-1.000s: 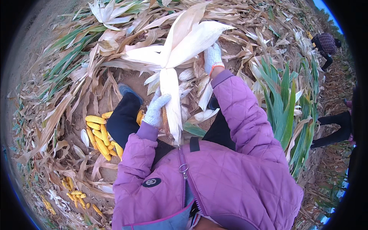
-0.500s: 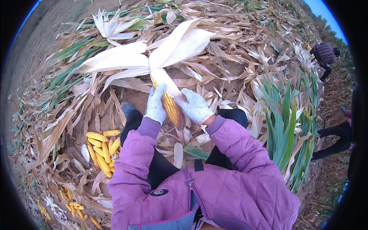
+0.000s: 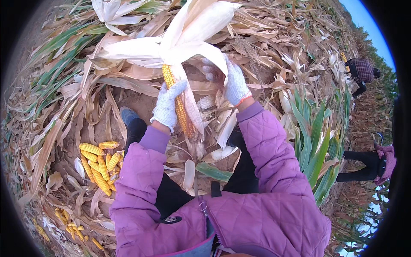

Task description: The person sits on the ground in a cornfield and repeatedly shucks corn cobs by hand, removing the husks and placing the cleaned cobs into a growing pile nearby.

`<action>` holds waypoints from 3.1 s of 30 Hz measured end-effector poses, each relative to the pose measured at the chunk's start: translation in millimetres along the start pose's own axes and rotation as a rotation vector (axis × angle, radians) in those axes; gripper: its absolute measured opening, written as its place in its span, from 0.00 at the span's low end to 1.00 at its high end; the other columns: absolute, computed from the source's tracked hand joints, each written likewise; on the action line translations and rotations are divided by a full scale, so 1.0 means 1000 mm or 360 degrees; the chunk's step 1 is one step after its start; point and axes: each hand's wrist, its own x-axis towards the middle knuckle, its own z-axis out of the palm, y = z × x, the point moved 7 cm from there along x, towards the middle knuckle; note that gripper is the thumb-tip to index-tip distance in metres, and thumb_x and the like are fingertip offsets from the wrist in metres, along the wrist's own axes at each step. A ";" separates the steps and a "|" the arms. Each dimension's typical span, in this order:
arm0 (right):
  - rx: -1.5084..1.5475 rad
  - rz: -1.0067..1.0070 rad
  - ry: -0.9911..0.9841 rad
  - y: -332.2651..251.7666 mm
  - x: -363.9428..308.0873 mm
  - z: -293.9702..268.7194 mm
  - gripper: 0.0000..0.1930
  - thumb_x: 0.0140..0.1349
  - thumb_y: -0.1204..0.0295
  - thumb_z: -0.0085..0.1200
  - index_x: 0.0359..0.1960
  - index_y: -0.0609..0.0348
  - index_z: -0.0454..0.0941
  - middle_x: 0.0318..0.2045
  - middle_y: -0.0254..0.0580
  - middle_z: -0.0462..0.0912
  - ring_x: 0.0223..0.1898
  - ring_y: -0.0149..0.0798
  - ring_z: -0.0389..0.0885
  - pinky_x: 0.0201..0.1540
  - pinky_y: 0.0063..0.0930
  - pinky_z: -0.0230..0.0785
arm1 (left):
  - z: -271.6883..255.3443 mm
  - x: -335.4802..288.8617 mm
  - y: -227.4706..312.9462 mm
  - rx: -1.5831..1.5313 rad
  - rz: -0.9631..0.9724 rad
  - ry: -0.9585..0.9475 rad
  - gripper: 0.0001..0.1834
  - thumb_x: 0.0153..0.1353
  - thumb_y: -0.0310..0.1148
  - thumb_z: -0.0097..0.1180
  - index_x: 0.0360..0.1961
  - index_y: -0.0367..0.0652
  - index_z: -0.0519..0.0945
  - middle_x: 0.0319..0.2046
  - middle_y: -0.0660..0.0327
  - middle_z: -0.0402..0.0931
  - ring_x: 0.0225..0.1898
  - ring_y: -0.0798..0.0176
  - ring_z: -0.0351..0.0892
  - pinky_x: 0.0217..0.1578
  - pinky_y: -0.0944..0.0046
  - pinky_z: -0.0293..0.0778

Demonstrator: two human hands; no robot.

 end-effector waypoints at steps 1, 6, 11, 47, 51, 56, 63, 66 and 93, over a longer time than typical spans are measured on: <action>-0.0212 0.0062 0.0000 0.019 -0.006 0.006 0.20 0.72 0.61 0.47 0.57 0.62 0.71 0.46 0.42 0.81 0.44 0.33 0.80 0.43 0.26 0.76 | -0.017 0.009 0.006 -0.0136 0.0110 0.0113 0.21 0.60 0.32 0.59 0.53 0.42 0.72 0.41 0.60 0.76 0.42 0.62 0.79 0.42 0.62 0.77; -0.1445 -0.0156 -0.0471 0.074 -0.036 0.025 0.24 0.64 0.63 0.54 0.59 0.61 0.71 0.51 0.47 0.80 0.52 0.40 0.80 0.55 0.33 0.72 | -0.030 0.013 0.029 -0.0166 0.0349 0.0407 0.16 0.68 0.35 0.51 0.55 0.46 0.70 0.45 0.59 0.77 0.45 0.59 0.80 0.44 0.57 0.79; -0.1355 -0.0027 -0.0636 0.080 -0.039 0.031 0.22 0.65 0.66 0.54 0.58 0.65 0.71 0.52 0.52 0.79 0.53 0.41 0.80 0.57 0.35 0.70 | -0.072 0.038 0.009 -0.0092 0.0402 0.0253 0.18 0.70 0.39 0.44 0.58 0.45 0.67 0.46 0.56 0.75 0.44 0.57 0.79 0.45 0.56 0.79; -0.0883 0.0375 -0.0766 0.058 -0.039 0.005 0.43 0.58 0.54 0.63 0.67 0.66 0.56 0.60 0.53 0.70 0.60 0.40 0.70 0.62 0.32 0.63 | 0.024 0.011 0.003 -0.0183 0.0082 -0.0164 0.29 0.59 0.45 0.57 0.56 0.36 0.69 0.47 0.50 0.76 0.48 0.52 0.77 0.55 0.51 0.72; -0.1435 0.0066 -0.0640 0.053 -0.036 0.003 0.40 0.57 0.56 0.64 0.66 0.62 0.59 0.58 0.55 0.73 0.59 0.42 0.73 0.62 0.31 0.64 | 0.010 0.016 0.028 0.0223 0.0389 -0.0043 0.25 0.62 0.37 0.58 0.57 0.38 0.69 0.47 0.52 0.76 0.47 0.54 0.78 0.50 0.54 0.76; -0.1098 0.0136 -0.0518 0.067 -0.030 -0.007 0.26 0.63 0.63 0.57 0.61 0.60 0.68 0.54 0.48 0.77 0.56 0.38 0.74 0.60 0.30 0.65 | -0.008 0.021 0.023 -0.0159 0.0335 0.0180 0.26 0.64 0.44 0.58 0.56 0.39 0.69 0.47 0.51 0.76 0.48 0.55 0.78 0.50 0.54 0.77; -0.0473 0.0242 -0.0283 0.043 -0.021 -0.023 0.13 0.66 0.72 0.49 0.50 0.60 0.77 0.41 0.33 0.80 0.36 0.22 0.74 0.40 0.18 0.70 | 0.016 0.013 0.017 -0.0055 0.0188 -0.0258 0.28 0.65 0.46 0.55 0.57 0.36 0.69 0.49 0.48 0.76 0.51 0.52 0.76 0.54 0.52 0.74; -0.0164 0.0127 -0.0134 0.029 -0.012 -0.040 0.14 0.65 0.76 0.47 0.52 0.62 0.76 0.40 0.34 0.80 0.35 0.23 0.76 0.39 0.17 0.70 | 0.016 0.000 0.007 0.0157 0.0084 -0.0370 0.26 0.64 0.34 0.56 0.61 0.38 0.68 0.55 0.50 0.74 0.55 0.50 0.74 0.59 0.51 0.69; -0.0696 0.0413 -0.0472 0.095 -0.018 -0.029 0.33 0.59 0.64 0.58 0.64 0.61 0.60 0.57 0.54 0.74 0.57 0.47 0.74 0.59 0.35 0.67 | 0.016 0.007 -0.038 0.0727 0.0167 -0.0239 0.26 0.57 0.43 0.62 0.50 0.35 0.77 0.47 0.50 0.78 0.51 0.51 0.75 0.53 0.56 0.70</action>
